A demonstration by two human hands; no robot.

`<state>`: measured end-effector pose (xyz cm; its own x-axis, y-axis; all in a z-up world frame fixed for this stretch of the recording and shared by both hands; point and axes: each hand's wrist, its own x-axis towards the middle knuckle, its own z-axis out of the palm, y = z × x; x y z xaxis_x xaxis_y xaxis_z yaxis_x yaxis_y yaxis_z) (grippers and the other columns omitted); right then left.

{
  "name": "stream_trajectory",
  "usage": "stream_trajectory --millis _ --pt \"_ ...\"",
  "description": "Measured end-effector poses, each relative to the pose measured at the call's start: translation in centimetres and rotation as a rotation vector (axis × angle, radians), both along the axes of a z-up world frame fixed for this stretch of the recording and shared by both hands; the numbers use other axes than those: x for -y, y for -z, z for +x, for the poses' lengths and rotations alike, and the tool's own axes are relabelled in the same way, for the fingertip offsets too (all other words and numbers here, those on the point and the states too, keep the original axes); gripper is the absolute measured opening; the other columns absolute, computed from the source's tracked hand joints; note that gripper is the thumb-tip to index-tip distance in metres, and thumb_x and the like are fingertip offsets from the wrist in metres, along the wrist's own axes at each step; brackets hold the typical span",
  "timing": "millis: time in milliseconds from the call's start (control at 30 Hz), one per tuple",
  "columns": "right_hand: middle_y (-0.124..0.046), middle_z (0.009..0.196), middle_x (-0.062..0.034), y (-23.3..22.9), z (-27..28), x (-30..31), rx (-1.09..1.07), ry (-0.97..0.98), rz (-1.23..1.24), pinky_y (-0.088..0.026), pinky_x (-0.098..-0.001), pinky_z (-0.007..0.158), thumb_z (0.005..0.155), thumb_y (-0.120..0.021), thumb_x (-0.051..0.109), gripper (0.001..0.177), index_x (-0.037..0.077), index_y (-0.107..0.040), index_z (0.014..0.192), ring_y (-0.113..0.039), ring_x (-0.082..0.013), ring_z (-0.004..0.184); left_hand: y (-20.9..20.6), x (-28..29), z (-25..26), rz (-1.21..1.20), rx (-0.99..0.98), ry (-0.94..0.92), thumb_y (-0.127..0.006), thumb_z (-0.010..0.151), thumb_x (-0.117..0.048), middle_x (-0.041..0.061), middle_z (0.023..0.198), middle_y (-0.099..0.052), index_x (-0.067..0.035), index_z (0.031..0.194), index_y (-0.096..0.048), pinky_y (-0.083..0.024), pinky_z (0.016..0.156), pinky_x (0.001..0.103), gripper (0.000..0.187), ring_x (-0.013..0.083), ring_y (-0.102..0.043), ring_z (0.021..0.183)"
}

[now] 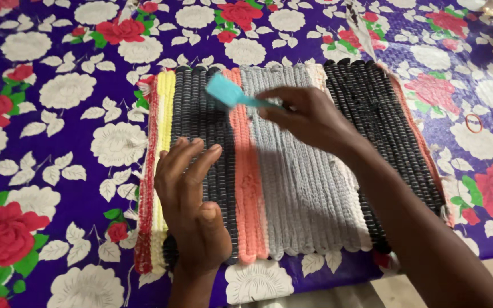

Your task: The person uses a blue brush to stroke the surface of a colorful woven mat placed on a table with a floral tablecloth.

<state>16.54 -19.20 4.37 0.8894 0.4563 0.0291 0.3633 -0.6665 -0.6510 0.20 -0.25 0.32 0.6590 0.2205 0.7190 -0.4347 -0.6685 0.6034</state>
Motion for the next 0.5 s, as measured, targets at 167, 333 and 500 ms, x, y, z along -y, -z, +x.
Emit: stream_trajectory --millis 167,333,500 --pt "-0.067 0.073 -0.0025 2.3 2.3 -3.6 0.010 -0.070 0.214 -0.037 -0.0243 0.038 0.105 -0.057 0.027 0.032 0.012 -0.069 0.130 -0.047 -0.0045 0.048 0.1 0.0 0.3 0.024 0.014 -0.009 -0.008 0.116 -0.051 0.013 0.142 -0.056 -0.005 0.136 -0.062 -0.032 0.132 0.052 0.073 0.0322 -0.044 0.148" --pt "-0.071 0.067 -0.0047 0.8 -5.0 0.8 -0.040 -0.303 -0.049 -0.040 -0.0258 0.035 0.100 -0.058 0.033 0.036 0.016 -0.070 0.130 -0.047 -0.0059 0.041 0.6 -0.2 -0.1 0.020 0.040 -0.038 -0.008 0.115 -0.050 0.011 0.138 -0.057 -0.008 0.131 -0.063 -0.031 0.131 0.052 0.071 0.0302 -0.047 0.145" --pt "-0.079 0.082 -0.0012 -2.0 -10.7 6.1 -0.486 -0.394 -0.107 -0.046 -0.0265 0.039 0.095 -0.061 0.041 0.046 0.023 -0.071 0.135 -0.056 -0.0053 0.045 1.2 -0.2 -0.4 -0.004 0.088 -0.055 -0.007 0.116 -0.051 0.007 0.137 -0.058 -0.013 0.128 -0.065 -0.029 0.133 0.050 0.070 0.0247 -0.049 0.141"
